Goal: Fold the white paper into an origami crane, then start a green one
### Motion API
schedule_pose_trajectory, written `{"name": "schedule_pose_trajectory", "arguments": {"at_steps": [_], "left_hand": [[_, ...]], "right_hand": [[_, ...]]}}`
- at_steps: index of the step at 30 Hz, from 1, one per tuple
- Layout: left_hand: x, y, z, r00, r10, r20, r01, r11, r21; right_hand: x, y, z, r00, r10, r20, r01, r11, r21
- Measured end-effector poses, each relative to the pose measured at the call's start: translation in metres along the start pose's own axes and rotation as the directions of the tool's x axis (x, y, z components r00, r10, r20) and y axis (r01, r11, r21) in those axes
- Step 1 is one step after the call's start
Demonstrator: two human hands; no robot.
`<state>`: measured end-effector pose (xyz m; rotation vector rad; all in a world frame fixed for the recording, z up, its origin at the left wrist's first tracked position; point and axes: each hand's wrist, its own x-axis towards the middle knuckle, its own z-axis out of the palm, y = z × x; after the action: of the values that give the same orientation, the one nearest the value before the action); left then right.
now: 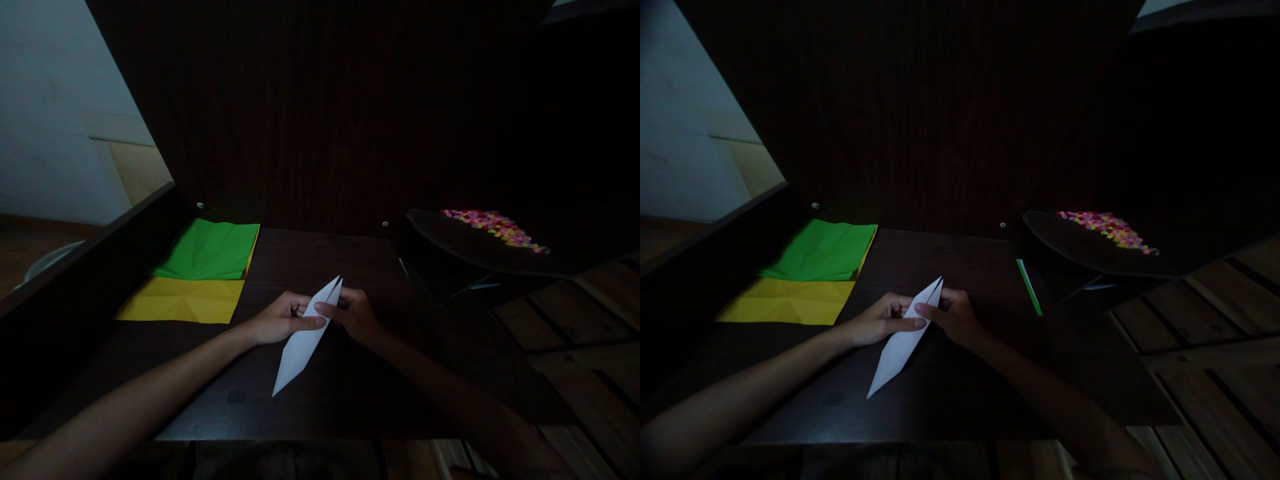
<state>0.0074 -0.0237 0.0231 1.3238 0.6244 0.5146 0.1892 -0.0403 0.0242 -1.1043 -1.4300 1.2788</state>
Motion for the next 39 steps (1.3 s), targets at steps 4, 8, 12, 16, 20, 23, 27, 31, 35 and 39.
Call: {"name": "schedule_pose_trajectory", "arguments": {"at_steps": [4, 8, 12, 16, 20, 23, 27, 31, 35, 39], "left_hand": [[0.001, -0.002, 0.002, 0.996, 0.04, -0.085, -0.036, 0.998, 0.056], [0.001, -0.002, 0.002, 0.996, 0.044, -0.08, -0.037, 0.996, 0.082], [-0.001, -0.003, 0.003, 0.999, 0.034, -0.015, -0.034, 0.998, 0.055], [-0.002, -0.005, 0.003, 1.0, 0.001, 0.009, -0.002, 0.998, 0.059], [-0.001, -0.006, 0.004, 0.999, -0.011, 0.031, 0.01, 0.999, 0.038], [0.0, -0.006, 0.005, 1.0, -0.006, 0.001, 0.006, 1.0, 0.023], [0.004, -0.006, 0.004, 0.989, 0.028, -0.148, -0.032, 0.999, -0.025], [0.007, -0.008, 0.0, 0.941, 0.044, -0.336, -0.103, 0.982, -0.16], [0.01, -0.009, -0.005, 0.892, 0.055, -0.448, -0.146, 0.974, -0.171], [0.011, -0.01, -0.007, 0.892, 0.067, -0.447, -0.156, 0.974, -0.166]], "right_hand": [[-0.001, 0.0, -0.001, 0.999, -0.009, -0.046, 0.009, 1.0, -0.006], [0.001, 0.002, -0.002, 0.997, 0.007, -0.077, -0.006, 1.0, 0.02], [0.004, 0.003, -0.004, 0.994, 0.014, -0.111, -0.012, 1.0, 0.023], [0.007, 0.0, -0.007, 0.988, -0.06, -0.141, 0.063, 0.998, 0.019], [0.008, -0.002, -0.008, 0.969, -0.145, -0.198, 0.147, 0.989, -0.006], [0.009, -0.001, -0.009, 0.965, -0.153, -0.214, 0.156, 0.988, 0.0], [0.01, 0.003, -0.009, 0.994, 0.039, -0.101, -0.029, 0.994, 0.106], [0.01, 0.004, -0.006, 0.977, 0.161, 0.137, -0.173, 0.982, 0.078], [0.009, 0.006, -0.004, 0.958, 0.193, 0.21, -0.209, 0.976, 0.054], [0.01, 0.01, -0.004, 0.971, 0.197, 0.137, -0.209, 0.974, 0.081]]}}
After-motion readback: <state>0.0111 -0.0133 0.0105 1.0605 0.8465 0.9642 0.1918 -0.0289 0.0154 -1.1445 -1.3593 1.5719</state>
